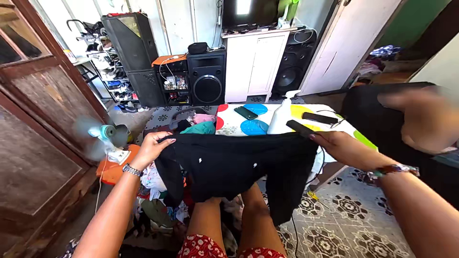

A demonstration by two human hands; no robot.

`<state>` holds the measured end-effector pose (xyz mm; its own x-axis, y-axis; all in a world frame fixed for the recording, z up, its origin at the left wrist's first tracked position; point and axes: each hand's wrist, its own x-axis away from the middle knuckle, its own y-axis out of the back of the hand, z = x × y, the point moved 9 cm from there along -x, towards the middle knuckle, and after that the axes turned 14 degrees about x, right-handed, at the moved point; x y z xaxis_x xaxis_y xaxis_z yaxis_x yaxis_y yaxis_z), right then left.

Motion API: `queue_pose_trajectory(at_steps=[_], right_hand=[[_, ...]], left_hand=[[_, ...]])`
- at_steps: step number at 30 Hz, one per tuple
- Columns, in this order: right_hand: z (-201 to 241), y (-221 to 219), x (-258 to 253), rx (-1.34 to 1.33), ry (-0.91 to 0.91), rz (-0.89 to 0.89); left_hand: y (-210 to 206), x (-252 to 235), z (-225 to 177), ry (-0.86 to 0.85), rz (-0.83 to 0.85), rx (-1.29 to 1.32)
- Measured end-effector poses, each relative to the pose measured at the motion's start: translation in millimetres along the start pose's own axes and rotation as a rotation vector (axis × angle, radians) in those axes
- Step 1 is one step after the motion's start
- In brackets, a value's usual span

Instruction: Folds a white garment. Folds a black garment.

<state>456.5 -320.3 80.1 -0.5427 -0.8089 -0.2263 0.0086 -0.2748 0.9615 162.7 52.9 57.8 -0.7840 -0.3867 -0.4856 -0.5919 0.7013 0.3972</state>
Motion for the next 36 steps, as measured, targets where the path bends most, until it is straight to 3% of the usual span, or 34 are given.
queue_pose_trajectory(at_steps=[3,5,6,11,14,20,24,27,29,33,36], right_hand=[[-7,10,2,-0.445,-0.160,-0.222],[16,4,5,-0.773,-0.280,-0.259],[31,0,7,-0.800,-0.272,-0.239],[84,-7,-3,-0.317,0.213,-0.011],[86,-2,3,-0.344,0.331,0.105],[106,25,43,-0.331,0.694,0.040],[114,7,55,-0.036,0.659,0.003],[113,-10,55,0.387,0.434,0.100],[112,-16,52,0.563,0.341,0.147],[102,-22,39,0.621,0.313,0.143],[88,-2,24,0.463,0.371,0.114]], left_hand=[[5,1,-5,0.007,-0.081,0.199],[4,1,-19,-0.048,-0.124,0.361],[2,1,-23,-0.056,-0.137,0.428],[-9,2,-19,0.064,-0.128,0.565],[-9,8,-16,0.086,-0.057,0.502],[-5,13,-21,-0.001,0.100,0.137],[-9,14,-18,0.137,0.075,0.337],[-18,11,-23,0.165,0.108,0.530],[-23,7,-29,0.110,0.166,0.518],[-36,-1,-30,0.073,0.316,0.327],[-33,-15,-41,0.021,0.317,0.074]])
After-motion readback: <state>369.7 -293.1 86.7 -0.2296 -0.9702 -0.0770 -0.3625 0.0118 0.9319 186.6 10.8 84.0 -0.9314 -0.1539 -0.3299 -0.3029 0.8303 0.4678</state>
